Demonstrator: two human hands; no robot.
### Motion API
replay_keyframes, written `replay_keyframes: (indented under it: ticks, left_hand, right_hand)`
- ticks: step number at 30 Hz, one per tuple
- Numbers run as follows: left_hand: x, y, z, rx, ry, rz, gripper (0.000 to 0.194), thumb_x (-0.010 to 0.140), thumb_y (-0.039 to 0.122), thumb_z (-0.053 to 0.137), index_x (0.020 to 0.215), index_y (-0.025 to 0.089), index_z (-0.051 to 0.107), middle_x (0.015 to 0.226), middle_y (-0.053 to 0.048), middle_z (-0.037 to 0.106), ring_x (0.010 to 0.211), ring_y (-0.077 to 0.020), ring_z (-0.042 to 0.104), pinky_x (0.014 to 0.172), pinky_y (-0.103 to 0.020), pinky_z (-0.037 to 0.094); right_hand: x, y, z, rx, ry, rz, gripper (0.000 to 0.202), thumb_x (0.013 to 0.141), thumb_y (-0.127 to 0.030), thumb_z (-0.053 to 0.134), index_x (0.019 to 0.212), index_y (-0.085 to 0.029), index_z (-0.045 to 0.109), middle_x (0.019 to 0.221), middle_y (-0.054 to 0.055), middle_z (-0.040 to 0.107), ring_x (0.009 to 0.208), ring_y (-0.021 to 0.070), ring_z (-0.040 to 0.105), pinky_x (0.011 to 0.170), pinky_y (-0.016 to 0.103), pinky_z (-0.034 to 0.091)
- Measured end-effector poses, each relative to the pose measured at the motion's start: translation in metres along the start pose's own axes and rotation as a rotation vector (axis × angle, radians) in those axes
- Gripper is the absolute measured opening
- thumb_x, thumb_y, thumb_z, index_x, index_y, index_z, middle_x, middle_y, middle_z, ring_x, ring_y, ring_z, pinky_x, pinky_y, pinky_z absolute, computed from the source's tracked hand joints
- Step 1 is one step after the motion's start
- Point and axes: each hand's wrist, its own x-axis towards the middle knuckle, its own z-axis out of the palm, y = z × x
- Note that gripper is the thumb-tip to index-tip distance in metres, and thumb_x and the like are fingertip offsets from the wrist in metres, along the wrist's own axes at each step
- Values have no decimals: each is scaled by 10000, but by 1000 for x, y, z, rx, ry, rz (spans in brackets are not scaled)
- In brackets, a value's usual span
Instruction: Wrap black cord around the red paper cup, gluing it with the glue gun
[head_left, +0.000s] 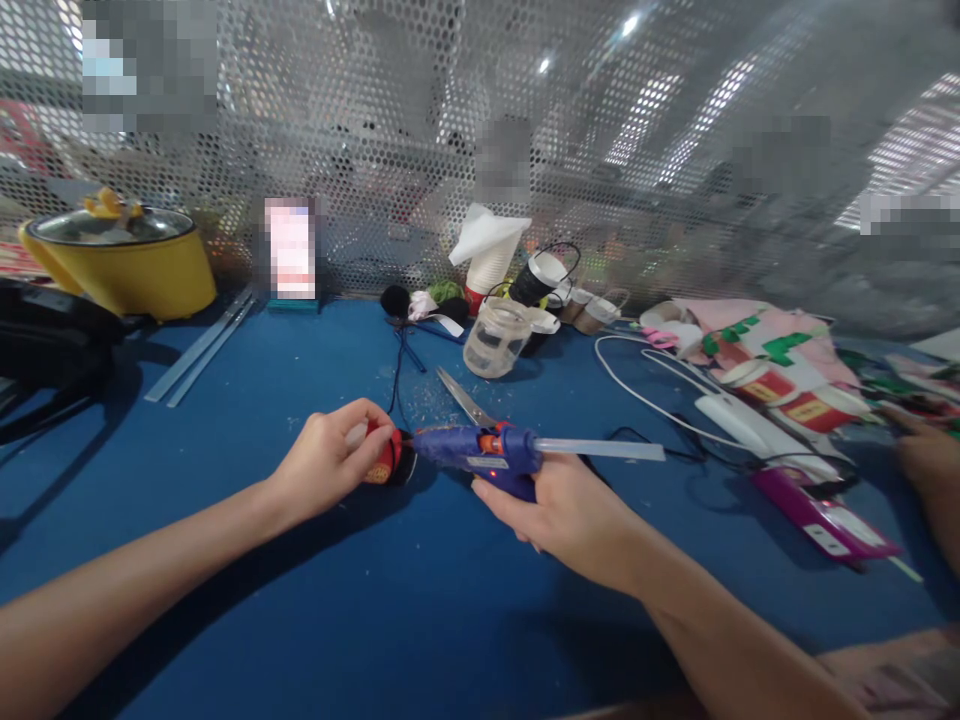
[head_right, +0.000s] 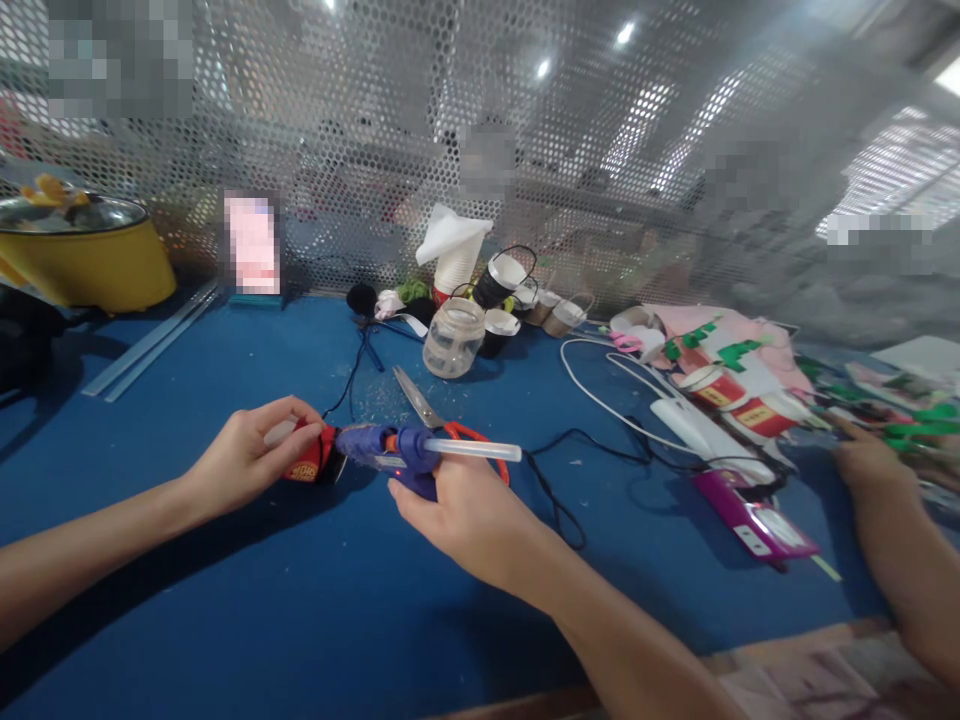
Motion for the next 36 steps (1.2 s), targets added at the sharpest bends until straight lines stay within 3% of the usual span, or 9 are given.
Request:
replay_keyframes:
  ticks: [7, 13, 23, 30, 36]
  left_hand:
    - [4, -2, 2, -78, 26, -88, 235, 776, 359, 426, 713, 155, 526, 620, 4, 558, 569, -120, 480, 529, -219, 380]
    - [5, 0, 2, -88, 32, -103, 238, 771, 362, 428, 716, 154, 530, 618, 6, 552, 572, -120, 472, 511, -209, 371]
    - [1, -1, 2, -12, 36, -8, 225, 793, 335, 417, 729, 154, 534, 643, 3, 589, 564, -113, 512, 542, -212, 392]
    - [-6, 0, 3, 20, 24, 88, 188, 807, 293, 410, 752, 150, 520, 558, 23, 579, 473, -82, 489, 485, -181, 386]
    - [-7, 0, 4, 55, 39, 173, 145, 806, 243, 414, 747, 156, 514, 516, 41, 562, 434, -65, 476, 460, -159, 379]
  right_hand:
    - [-3, 6, 5, -237, 12, -76, 160, 743, -262, 468, 732, -158, 589, 568, 23, 578, 491, 139, 519, 455, 236, 383]
    - [-4, 6, 6, -298, 14, -100, 192, 740, -269, 475, 748, -142, 618, 618, 57, 611, 553, 169, 556, 507, 258, 404]
    - [1, -1, -1, 60, -22, 65, 123, 746, -266, 470, 723, -176, 550, 402, -41, 460, 402, 122, 486, 432, 225, 379]
    - [7, 5, 1, 206, -100, 183, 131, 743, -289, 472, 667, -183, 462, 424, -52, 446, 345, 78, 432, 344, 187, 369]
    - [13, 7, 1, 237, -162, 202, 219, 751, -313, 451, 573, -190, 415, 433, -43, 432, 359, 80, 432, 360, 203, 397]
